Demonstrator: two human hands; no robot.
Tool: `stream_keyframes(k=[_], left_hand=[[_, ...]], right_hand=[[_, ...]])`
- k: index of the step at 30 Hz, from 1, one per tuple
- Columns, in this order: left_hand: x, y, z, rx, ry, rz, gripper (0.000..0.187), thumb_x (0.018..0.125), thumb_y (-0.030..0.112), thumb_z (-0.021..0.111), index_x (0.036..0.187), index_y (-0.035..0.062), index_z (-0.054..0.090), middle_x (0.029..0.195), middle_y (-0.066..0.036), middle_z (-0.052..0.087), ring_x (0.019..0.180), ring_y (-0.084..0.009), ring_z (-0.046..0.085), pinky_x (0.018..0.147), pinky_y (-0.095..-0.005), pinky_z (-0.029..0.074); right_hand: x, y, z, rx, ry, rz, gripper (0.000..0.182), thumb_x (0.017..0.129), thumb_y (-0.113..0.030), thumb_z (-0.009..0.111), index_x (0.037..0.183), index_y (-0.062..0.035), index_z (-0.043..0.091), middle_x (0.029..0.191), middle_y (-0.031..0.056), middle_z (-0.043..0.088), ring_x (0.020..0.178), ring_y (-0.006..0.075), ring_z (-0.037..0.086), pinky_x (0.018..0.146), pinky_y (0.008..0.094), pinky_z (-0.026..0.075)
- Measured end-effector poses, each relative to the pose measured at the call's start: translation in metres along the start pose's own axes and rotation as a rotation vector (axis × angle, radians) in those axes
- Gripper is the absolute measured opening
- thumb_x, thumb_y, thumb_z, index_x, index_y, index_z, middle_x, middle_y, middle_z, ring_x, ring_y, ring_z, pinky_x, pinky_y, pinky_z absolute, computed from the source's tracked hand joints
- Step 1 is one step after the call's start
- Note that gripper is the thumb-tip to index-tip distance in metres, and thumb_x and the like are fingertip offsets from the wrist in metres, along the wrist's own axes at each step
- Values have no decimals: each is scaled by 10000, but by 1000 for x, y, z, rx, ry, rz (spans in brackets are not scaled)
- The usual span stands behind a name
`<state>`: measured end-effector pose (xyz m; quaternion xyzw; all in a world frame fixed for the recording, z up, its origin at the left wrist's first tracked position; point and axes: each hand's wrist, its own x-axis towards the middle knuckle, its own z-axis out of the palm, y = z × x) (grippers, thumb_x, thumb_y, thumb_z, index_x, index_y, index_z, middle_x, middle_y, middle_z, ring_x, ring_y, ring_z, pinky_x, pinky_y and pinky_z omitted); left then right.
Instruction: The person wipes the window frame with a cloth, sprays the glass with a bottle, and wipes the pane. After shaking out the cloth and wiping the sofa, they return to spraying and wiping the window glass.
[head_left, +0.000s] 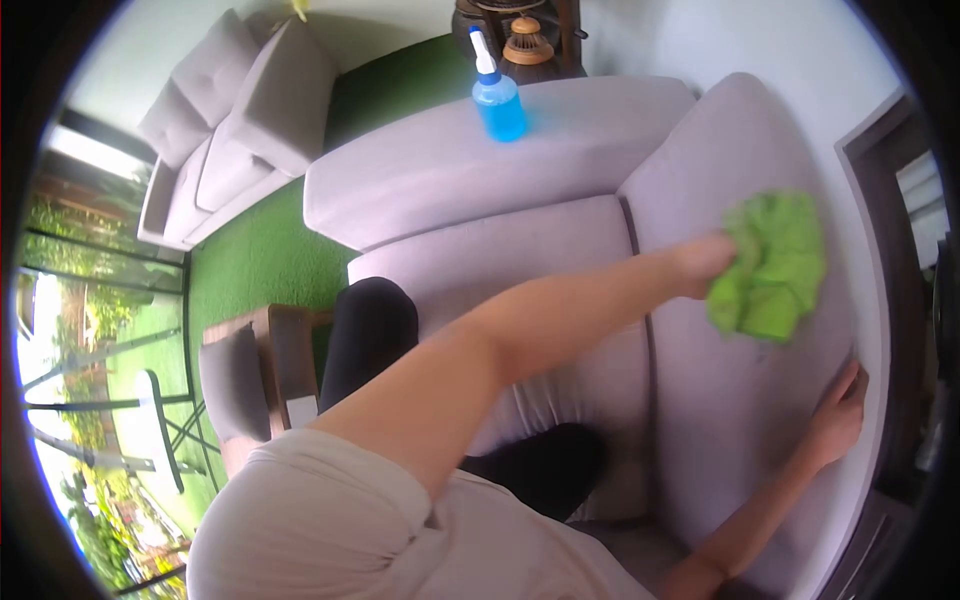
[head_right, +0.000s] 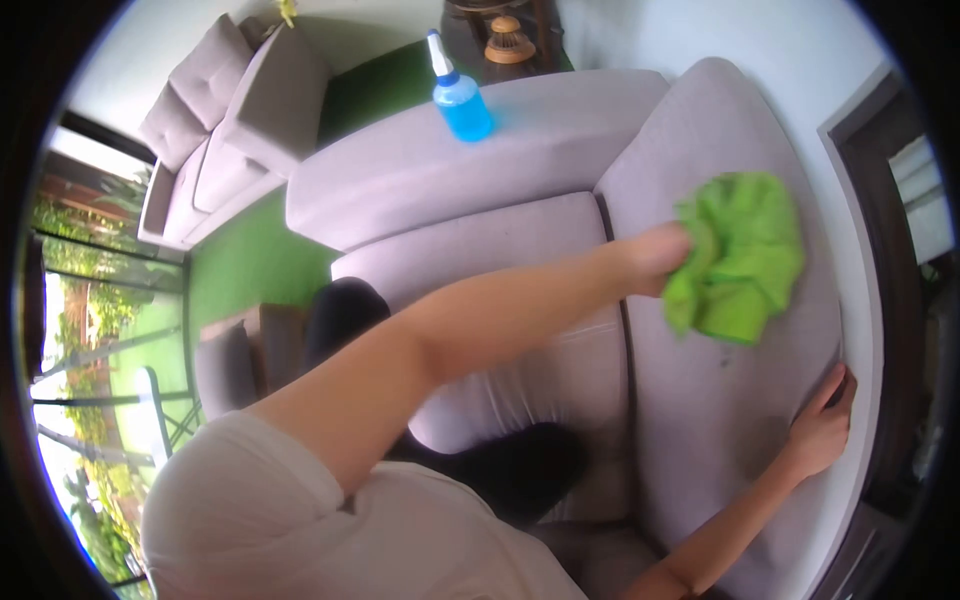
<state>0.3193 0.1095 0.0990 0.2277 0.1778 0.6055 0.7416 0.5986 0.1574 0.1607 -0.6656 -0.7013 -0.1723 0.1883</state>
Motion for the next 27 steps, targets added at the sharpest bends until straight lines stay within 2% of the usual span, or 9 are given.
stream_keyframes(k=[3, 7, 10, 17, 19, 22, 23, 26, 27], left_hand=[[-105, -13, -103, 13, 162, -110, 439, 969, 336, 497, 1304, 52, 486, 1256, -115, 569, 1123, -249, 579, 977, -431, 474], [-215, -20, -252, -28, 407, -198, 350, 990, 312, 441, 1238, 83, 532, 1144, -84, 614, 1004, -223, 619, 864, -393, 525], [-252, -22, -302, -66, 643, -290, 352, 1003, 300, 381, 1247, 92, 528, 1139, -78, 612, 992, -216, 618, 839, -373, 531], [-256, -57, -369, -197, 633, -182, 422, 998, 313, 320, 1357, 112, 415, 1349, -54, 478, 1212, -213, 489, 998, -363, 433], [-260, -57, -378, -935, 534, -169, 445, 978, 327, 340, 1363, 114, 408, 1355, -56, 471, 1219, -214, 480, 1007, -369, 423], [-257, -65, -388, -2048, 339, -134, 483, 949, 348, 371, 1373, 117, 397, 1364, -58, 461, 1228, -215, 468, 1022, -376, 408], [-252, -63, -386, -2058, 348, -165, 483, 949, 348, 371, 1373, 117, 397, 1364, -58, 461, 1228, -215, 468, 1022, -376, 408], [-240, -43, -351, -436, 467, -132, 375, 976, 335, 366, 1216, 92, 522, 1135, -53, 550, 1028, -200, 532, 871, -350, 481], [-225, -28, -312, -366, 748, -153, 334, 985, 306, 368, 1166, 84, 539, 1076, -56, 556, 959, -201, 549, 795, -319, 504]], right_hand=[[4, 13, 12, 41, 39, 48, 528, 942, -582, 349, 1210, -211, 611, 1105, 100, 663, 989, 350, 623, 810, 440, 496], [8, 31, 25, 71, 45, 86, 591, 934, -619, 311, 1267, -211, 579, 1157, 107, 643, 1077, 333, 592, 881, 408, 473], [9, 29, 27, 78, 67, 142, 656, 913, -664, 293, 1293, -200, 558, 1197, 100, 628, 1120, 319, 574, 918, 399, 453], [8, 24, 37, -75, 133, 324, 703, 849, -751, 294, 1273, -269, 580, 1117, 59, 671, 1050, 275, 623, 856, 391, 489], [9, 37, 45, -194, 231, 310, 632, 864, -738, 277, 1197, -327, 624, 930, 39, 715, 875, 292, 677, 706, 425, 527], [3, 32, 48, -285, 306, 280, 500, 916, -638, 300, 1126, -341, 644, 884, 54, 708, 794, 337, 666, 637, 465, 517], [2, 27, 46, -272, 323, 256, 472, 925, -611, 310, 1105, -333, 647, 886, 54, 706, 794, 340, 662, 634, 469, 514], [-1, 18, 43, -228, 332, 196, 422, 943, -548, 312, 1071, -314, 640, 928, 48, 700, 841, 344, 653, 678, 476, 509], [-1, 14, 41, -246, 299, 237, 433, 944, -551, 303, 1086, -308, 631, 945, 64, 697, 868, 351, 647, 707, 479, 506]])
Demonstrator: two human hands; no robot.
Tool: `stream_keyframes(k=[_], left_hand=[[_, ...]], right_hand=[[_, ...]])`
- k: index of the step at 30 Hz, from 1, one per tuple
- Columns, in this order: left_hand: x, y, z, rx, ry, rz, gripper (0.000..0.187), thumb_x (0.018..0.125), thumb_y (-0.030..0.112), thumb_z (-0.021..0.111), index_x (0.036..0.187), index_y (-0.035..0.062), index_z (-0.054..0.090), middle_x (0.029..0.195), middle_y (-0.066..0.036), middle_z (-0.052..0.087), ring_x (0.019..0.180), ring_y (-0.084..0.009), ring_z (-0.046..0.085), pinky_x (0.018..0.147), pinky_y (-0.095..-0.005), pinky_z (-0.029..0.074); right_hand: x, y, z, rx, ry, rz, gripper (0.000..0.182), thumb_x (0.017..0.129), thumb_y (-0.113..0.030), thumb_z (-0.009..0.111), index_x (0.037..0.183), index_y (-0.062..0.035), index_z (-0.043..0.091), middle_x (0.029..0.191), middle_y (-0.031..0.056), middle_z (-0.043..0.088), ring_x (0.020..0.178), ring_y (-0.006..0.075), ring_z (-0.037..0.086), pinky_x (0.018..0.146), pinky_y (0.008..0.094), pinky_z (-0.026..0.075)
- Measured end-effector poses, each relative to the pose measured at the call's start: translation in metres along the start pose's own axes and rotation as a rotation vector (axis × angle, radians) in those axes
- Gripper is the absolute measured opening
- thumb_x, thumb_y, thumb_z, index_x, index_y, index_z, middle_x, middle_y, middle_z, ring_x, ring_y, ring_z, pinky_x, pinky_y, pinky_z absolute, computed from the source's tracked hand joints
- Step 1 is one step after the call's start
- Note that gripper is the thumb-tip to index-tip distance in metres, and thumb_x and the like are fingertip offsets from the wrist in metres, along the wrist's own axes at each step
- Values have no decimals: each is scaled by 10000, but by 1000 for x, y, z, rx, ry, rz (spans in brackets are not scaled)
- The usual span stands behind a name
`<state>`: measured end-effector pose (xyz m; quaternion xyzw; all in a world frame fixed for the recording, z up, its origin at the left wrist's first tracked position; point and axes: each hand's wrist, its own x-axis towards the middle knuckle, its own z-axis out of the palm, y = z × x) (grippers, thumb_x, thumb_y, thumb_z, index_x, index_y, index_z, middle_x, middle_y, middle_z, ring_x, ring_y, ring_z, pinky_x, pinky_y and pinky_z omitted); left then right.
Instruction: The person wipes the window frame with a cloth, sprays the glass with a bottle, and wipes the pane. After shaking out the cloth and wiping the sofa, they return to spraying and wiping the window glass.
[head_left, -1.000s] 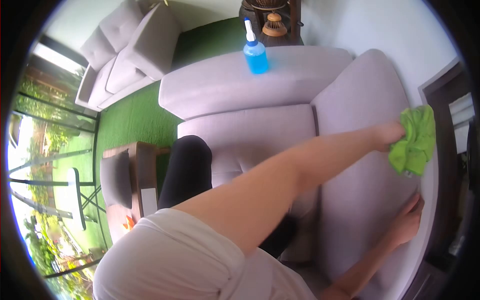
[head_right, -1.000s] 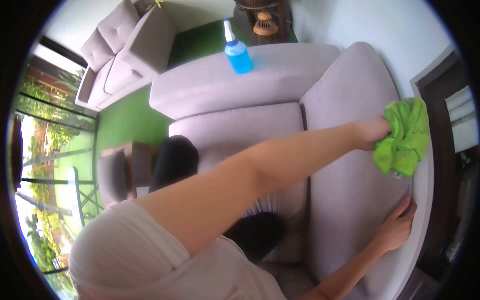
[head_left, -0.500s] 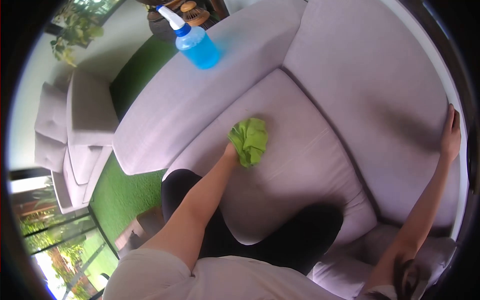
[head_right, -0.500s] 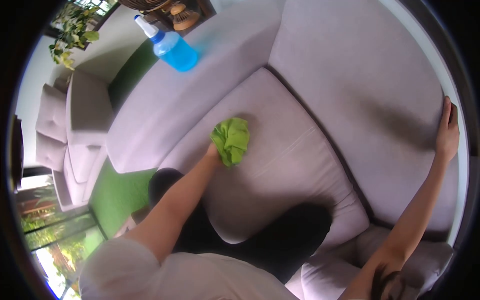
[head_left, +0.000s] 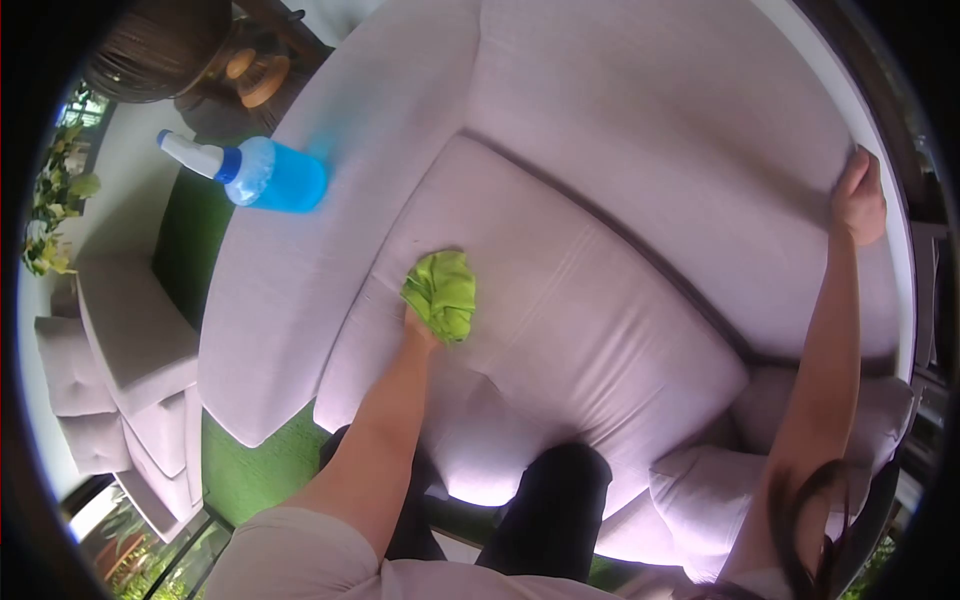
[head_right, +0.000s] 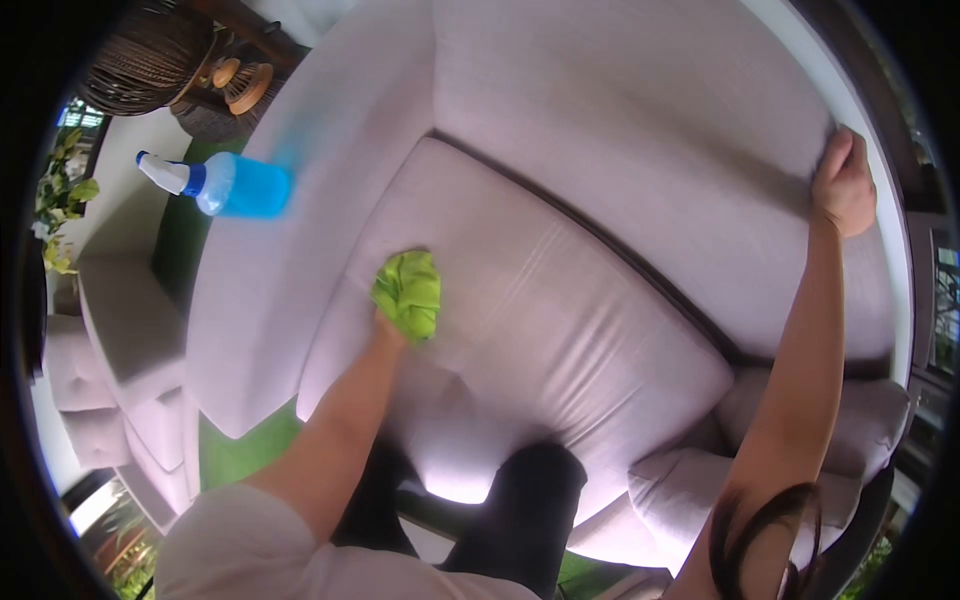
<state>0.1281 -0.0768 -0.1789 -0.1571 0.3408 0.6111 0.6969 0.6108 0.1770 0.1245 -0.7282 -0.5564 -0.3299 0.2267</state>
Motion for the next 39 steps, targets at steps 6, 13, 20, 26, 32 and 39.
stream_keyframes(k=[6, 13, 20, 26, 32, 39], left_hand=[[23, -3, -25, 260, -23, 165, 319, 988, 249, 361, 1186, 70, 534, 1032, -58, 609, 845, -189, 617, 663, -288, 539], [9, 3, -24, 479, -105, 252, 347, 1004, 271, 347, 1248, 79, 501, 1127, -68, 599, 956, -202, 611, 741, -320, 546], [-188, 42, -43, 1128, -469, 431, 406, 1022, 351, 318, 1347, 138, 432, 1228, -8, 554, 1044, -139, 570, 896, -258, 477], [-324, 83, -88, 2292, 128, 828, 254, 994, 259, 408, 1183, 117, 501, 1009, 0, 570, 833, -142, 598, 724, -266, 543], [-409, 96, -119, 684, 212, 574, 396, 998, 343, 377, 1275, 76, 471, 1129, -28, 561, 932, -122, 579, 784, -258, 535], [-454, 134, -60, 749, -89, 635, 352, 958, 266, 514, 1246, 66, 484, 1059, -61, 594, 862, -162, 615, 709, -278, 549]], right_hand=[[-2, -1, 0, 24, -50, -21, 532, 936, -583, 284, 1205, -222, 568, 1108, 118, 647, 1040, 368, 585, 879, 475, 453], [-179, -31, -41, 615, -98, -310, 538, 916, -443, 555, 1253, -25, 522, 1269, 178, 544, 1159, 315, 521, 959, 403, 430], [-694, -31, -371, 896, -2723, 1205, 846, 861, -686, 438, 1375, -16, 388, 1341, 170, 495, 1135, 249, 566, 971, 360, 472], [-810, -78, -385, 1207, -1070, 2084, 616, 871, -485, 623, 1187, 29, 502, 1058, 145, 648, 844, 205, 651, 671, 278, 495], [-707, -31, -426, 1097, -1519, 1433, 460, 933, -395, 555, 762, 24, 642, 602, 86, 633, 503, 142, 597, 458, 251, 440], [-568, -7, -479, 1126, -1568, 1283, 520, 936, -439, 528, 765, 36, 655, 535, 66, 591, 462, 140, 579, 425, 239, 430]])
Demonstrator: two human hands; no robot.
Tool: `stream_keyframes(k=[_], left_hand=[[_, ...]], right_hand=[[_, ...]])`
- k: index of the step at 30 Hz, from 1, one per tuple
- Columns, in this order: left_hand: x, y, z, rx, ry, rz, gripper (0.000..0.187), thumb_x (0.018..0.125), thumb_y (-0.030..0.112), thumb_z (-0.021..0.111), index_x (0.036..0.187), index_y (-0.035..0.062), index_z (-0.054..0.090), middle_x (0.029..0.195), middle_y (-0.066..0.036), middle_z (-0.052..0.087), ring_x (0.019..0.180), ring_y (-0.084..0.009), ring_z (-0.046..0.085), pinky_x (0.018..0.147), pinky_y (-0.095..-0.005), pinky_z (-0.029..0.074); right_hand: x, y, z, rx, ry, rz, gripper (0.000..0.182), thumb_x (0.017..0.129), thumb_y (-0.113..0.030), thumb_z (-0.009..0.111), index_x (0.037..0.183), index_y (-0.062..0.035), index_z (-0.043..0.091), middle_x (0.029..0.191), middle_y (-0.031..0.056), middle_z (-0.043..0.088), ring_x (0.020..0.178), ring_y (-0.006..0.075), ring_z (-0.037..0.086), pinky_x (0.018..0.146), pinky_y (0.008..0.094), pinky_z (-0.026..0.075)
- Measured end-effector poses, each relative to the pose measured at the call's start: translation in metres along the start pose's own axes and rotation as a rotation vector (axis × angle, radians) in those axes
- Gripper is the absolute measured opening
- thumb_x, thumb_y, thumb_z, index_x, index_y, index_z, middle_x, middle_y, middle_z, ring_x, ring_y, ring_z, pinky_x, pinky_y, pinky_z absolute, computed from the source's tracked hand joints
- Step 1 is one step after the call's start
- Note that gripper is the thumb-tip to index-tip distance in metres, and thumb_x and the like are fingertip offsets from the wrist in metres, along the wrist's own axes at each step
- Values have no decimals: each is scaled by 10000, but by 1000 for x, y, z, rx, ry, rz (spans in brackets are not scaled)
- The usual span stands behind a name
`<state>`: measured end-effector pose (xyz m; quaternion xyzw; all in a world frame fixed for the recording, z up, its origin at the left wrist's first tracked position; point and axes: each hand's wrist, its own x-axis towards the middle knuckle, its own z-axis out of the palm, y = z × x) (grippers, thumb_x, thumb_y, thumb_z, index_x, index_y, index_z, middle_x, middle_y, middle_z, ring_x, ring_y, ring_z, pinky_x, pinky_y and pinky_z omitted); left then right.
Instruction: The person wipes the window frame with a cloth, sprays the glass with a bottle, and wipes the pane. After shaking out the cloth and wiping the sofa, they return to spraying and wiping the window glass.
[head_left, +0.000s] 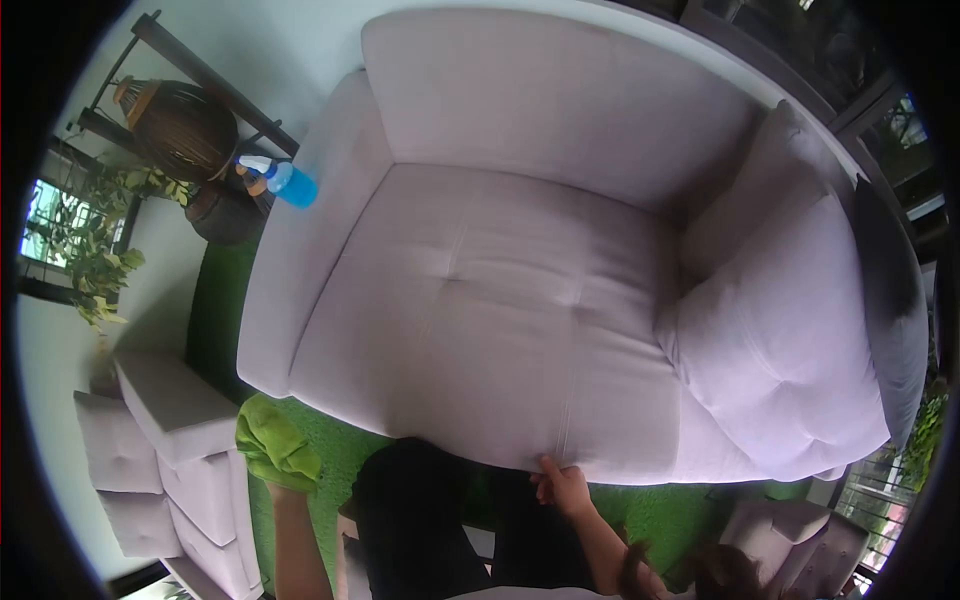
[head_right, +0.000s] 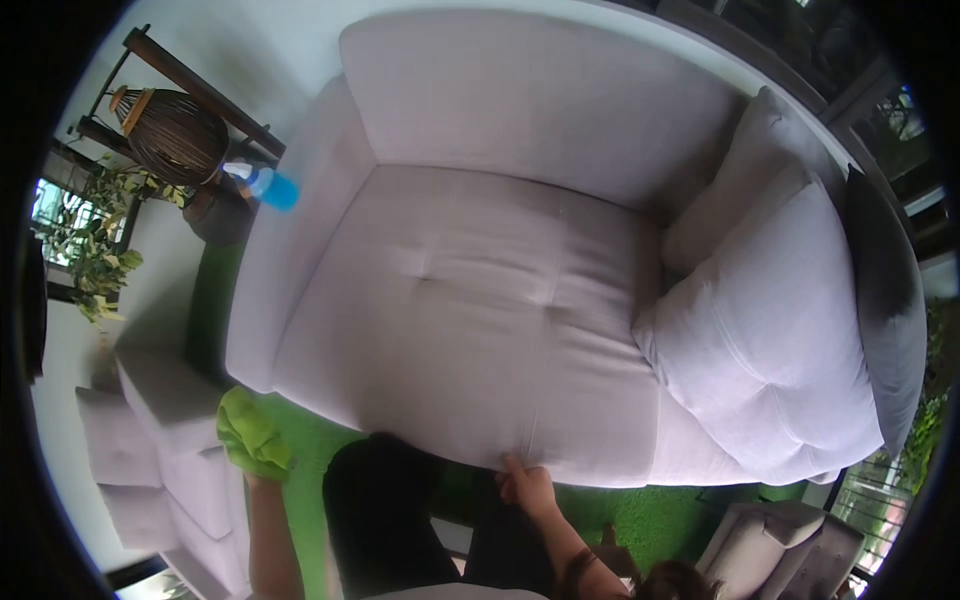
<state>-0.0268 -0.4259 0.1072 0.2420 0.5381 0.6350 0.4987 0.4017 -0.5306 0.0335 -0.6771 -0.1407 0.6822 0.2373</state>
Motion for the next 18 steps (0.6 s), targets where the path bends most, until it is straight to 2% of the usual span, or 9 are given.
stream_keyframes(k=[1, 4, 5, 7, 8, 10, 12, 14, 18], left_hand=[[9, 7, -1, -57, -232, 49, 343, 957, 267, 516, 1237, 70, 496, 1055, -59, 602, 867, -162, 621, 703, -282, 553], [53, 26, 24, 243, -248, 335, 344, 955, 273, 523, 1224, 61, 503, 1067, -66, 606, 879, -166, 626, 704, -290, 558], [78, 33, 23, 55, -419, 293, 341, 948, 252, 543, 1219, 51, 501, 1074, -78, 607, 888, -171, 632, 710, -296, 563], [99, 71, 71, 72, -417, 314, 336, 945, 249, 548, 1210, 47, 507, 1068, -85, 611, 890, -177, 635, 715, -300, 565], [108, 86, 85, 99, -406, 291, 331, 942, 246, 554, 1201, 44, 513, 1061, -93, 615, 892, -184, 637, 720, -303, 567], [149, 104, 81, -169, -451, 64, 356, 934, 277, 566, 1189, 34, 521, 1041, -107, 623, 889, -189, 642, 724, -306, 568], [189, 132, 103, -149, -723, -134, 384, 916, 299, 589, 1171, 18, 534, 1035, -118, 625, 876, -197, 643, 732, -322, 568], [230, 153, 117, -146, -786, -163, 386, 899, 289, 609, 1152, 4, 544, 1030, -125, 625, 873, -206, 641, 745, -332, 565], [246, 214, 151, 49, -384, -317, 325, 900, 219, 588, 1128, -10, 553, 1001, -112, 626, 879, -213, 631, 753, -337, 555]], right_hand=[[-9, -6, -5, -15, 1, 11, 515, 938, -431, 526, 766, 38, 656, 526, 60, 584, 463, 138, 579, 428, 237, 432], [-1, -7, -8, -82, -57, 43, 463, 936, -372, 519, 732, 14, 672, 557, 79, 608, 509, 158, 606, 499, 267, 487], [-2, -13, -3, 23, -45, 60, 415, 937, -337, 512, 765, 7, 669, 599, 79, 622, 530, 166, 616, 501, 281, 493], [-17, -51, -7, -31, -54, 81, 460, 938, -372, 534, 732, 23, 649, 513, 47, 563, 434, 141, 515, 429, 259, 404], [-24, -36, -21, -38, -186, -104, 496, 926, -476, 515, 782, -34, 689, 570, 99, 633, 419, 174, 567, 387, 285, 425], [-49, -89, -13, -24, -155, -28, 507, 933, -445, 511, 647, -46, 638, 427, 30, 527, 320, 95, 454, 329, 212, 317], [-50, -123, -31, -50, -254, 413, 329, 932, -311, 554, 814, -24, 665, 552, 58, 610, 406, 120, 533, 359, 223, 372], [-48, -139, -37, -51, -278, 462, 334, 933, -313, 553, 820, -18, 662, 558, 60, 610, 423, 125, 540, 380, 229, 384], [-51, -144, -53, 16, -198, 446, 343, 934, -317, 552, 831, -6, 655, 571, 63, 610, 458, 134, 553, 422, 239, 407]])
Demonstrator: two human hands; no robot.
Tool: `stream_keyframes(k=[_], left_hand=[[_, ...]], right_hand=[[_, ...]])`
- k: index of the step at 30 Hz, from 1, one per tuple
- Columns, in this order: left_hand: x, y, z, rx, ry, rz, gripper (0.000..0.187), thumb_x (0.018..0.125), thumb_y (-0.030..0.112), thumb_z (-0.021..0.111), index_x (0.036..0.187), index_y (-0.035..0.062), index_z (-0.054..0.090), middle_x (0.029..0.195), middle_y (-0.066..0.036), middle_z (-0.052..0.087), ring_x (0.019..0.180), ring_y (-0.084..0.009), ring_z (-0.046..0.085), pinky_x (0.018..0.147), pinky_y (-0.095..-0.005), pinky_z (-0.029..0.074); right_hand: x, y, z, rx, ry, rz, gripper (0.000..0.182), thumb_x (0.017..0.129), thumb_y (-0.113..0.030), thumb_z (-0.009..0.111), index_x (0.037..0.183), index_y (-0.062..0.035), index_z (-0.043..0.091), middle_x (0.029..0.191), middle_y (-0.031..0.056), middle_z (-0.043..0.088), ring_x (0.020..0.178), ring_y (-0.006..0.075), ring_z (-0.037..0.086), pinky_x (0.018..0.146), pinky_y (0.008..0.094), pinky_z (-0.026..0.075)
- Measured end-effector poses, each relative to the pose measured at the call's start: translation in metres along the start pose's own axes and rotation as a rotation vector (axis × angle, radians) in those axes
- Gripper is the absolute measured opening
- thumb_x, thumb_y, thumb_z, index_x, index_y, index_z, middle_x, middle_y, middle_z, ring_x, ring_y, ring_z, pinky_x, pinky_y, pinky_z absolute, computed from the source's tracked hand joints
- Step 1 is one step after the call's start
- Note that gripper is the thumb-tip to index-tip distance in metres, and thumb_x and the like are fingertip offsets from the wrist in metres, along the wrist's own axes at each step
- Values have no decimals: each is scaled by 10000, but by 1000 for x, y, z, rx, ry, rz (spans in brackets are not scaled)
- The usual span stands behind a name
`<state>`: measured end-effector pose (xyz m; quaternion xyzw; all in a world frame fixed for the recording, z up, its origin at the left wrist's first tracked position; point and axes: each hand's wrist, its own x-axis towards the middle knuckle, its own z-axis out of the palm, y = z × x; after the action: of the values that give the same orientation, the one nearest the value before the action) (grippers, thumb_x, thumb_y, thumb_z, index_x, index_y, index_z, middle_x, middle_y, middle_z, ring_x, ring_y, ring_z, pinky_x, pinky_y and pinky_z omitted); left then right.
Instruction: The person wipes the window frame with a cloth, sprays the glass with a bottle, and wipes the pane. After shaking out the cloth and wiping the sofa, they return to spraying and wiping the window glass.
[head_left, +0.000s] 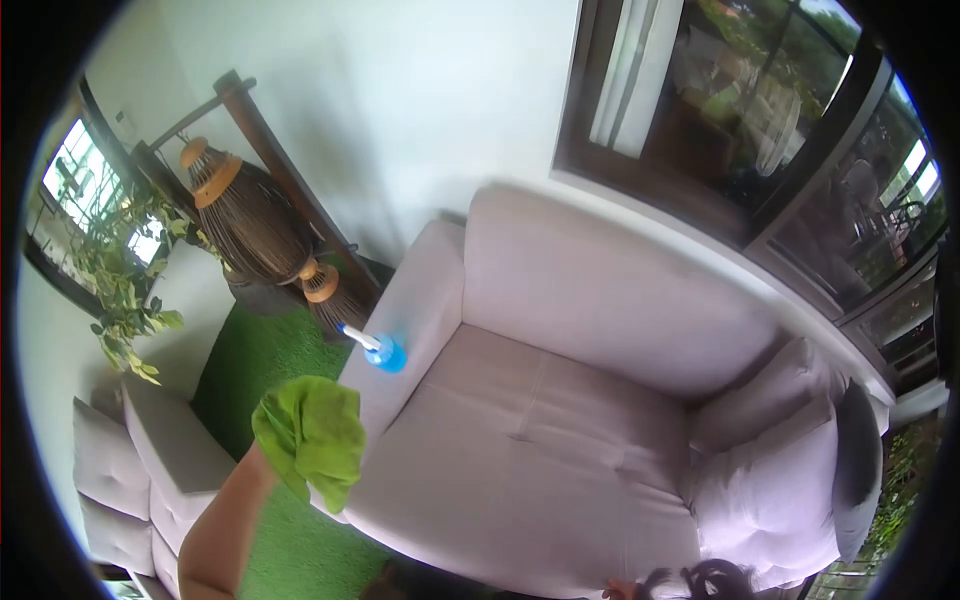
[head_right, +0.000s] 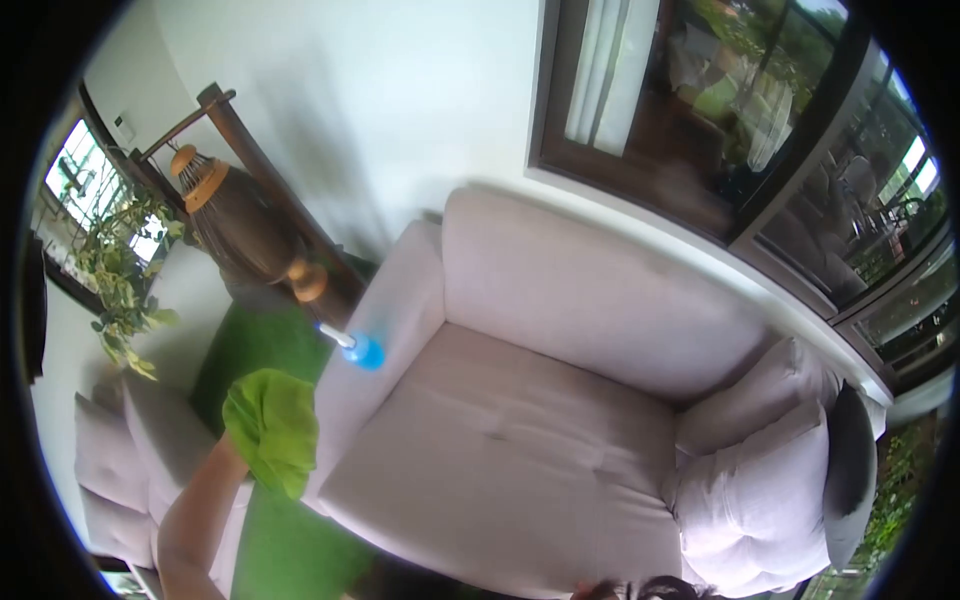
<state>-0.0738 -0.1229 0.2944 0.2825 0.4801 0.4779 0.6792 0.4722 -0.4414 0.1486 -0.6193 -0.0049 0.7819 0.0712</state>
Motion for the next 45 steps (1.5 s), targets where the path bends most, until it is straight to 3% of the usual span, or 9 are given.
stream_keyframes(k=[5, 8, 15, 19, 22, 24, 34, 38, 45], left_hand=[[-24, 37, -30, -161, -323, -89, 345, 937, 316, 512, 1109, 24, 579, 1007, -105, 628, 919, -227, 621, 769, -363, 551], [-23, 59, -11, 40, 123, 127, 341, 942, 320, 493, 1114, 42, 587, 1041, -117, 629, 916, -244, 626, 784, -373, 544], [-11, 200, 266, -527, -1210, 202, 263, 901, 155, 538, 1123, 16, 568, 1021, -125, 641, 938, -235, 619, 818, -362, 498], [-13, 235, 342, -532, -1485, 192, 255, 884, 84, 557, 1126, 5, 560, 1013, -129, 646, 947, -231, 616, 832, -357, 478], [23, 236, 346, -566, -1384, 428, 435, 965, 374, 441, 1289, 85, 468, 1228, -129, 555, 1100, -280, 558, 892, -441, 499], [21, 243, 381, -391, -561, 713, 470, 965, 396, 429, 1321, 89, 428, 1262, -116, 520, 1141, -281, 520, 935, -426, 465], [49, 365, 518, -476, -909, 881, 450, 998, 405, 363, 1293, 76, 443, 1217, -99, 533, 1078, -250, 547, 893, -370, 486], [68, 420, 540, -288, -647, 1166, 541, 1001, 440, 360, 1407, 99, 253, 1306, -72, 448, 1166, -211, 474, 977, -349, 423], [73, 490, 577, 32, -258, 1309, 657, 968, 475, 429, 1429, 84, 170, 1299, -157, 442, 1123, -228, 491, 939, -342, 427]], right_hand=[[35, 31, -42, 160, 147, -183, 357, 936, -322, 551, 845, 9, 646, 587, 68, 610, 500, 146, 570, 475, 253, 436], [54, 37, -58, 255, 215, -274, 365, 937, -325, 550, 853, 19, 640, 597, 71, 609, 526, 154, 580, 507, 261, 454], [-4, -14, -32, 279, 200, -593, 246, 920, -244, 581, 950, -5, 630, 688, 91, 640, 542, 150, 595, 475, 249, 453], [-48, -43, -38, 237, 145, -754, 205, 910, -197, 598, 1006, -18, 624, 740, 102, 657, 552, 148, 604, 458, 242, 452], [-85, -60, -69, 208, 170, -874, 198, 903, -163, 611, 1048, -28, 620, 779, 111, 670, 559, 147, 611, 444, 237, 452], [-116, -81, -98, 192, 275, -939, 281, 882, -94, 618, 1151, -40, 560, 896, 127, 662, 641, 173, 634, 515, 258, 488], [-257, -272, -175, 56, 646, -1121, 249, 879, -230, 583, 1029, -36, 629, 816, 69, 670, 697, 143, 639, 607, 273, 505], [-215, -381, -194, 24, 447, -1324, 290, 844, -251, 627, 1028, -27, 631, 805, 61, 658, 683, 150, 616, 613, 274, 488], [-92, -490, -155, -328, 850, -920, 600, 750, -446, 708, 1190, -67, 559, 1087, 206, 578, 954, 307, 597, 800, 428, 502]])
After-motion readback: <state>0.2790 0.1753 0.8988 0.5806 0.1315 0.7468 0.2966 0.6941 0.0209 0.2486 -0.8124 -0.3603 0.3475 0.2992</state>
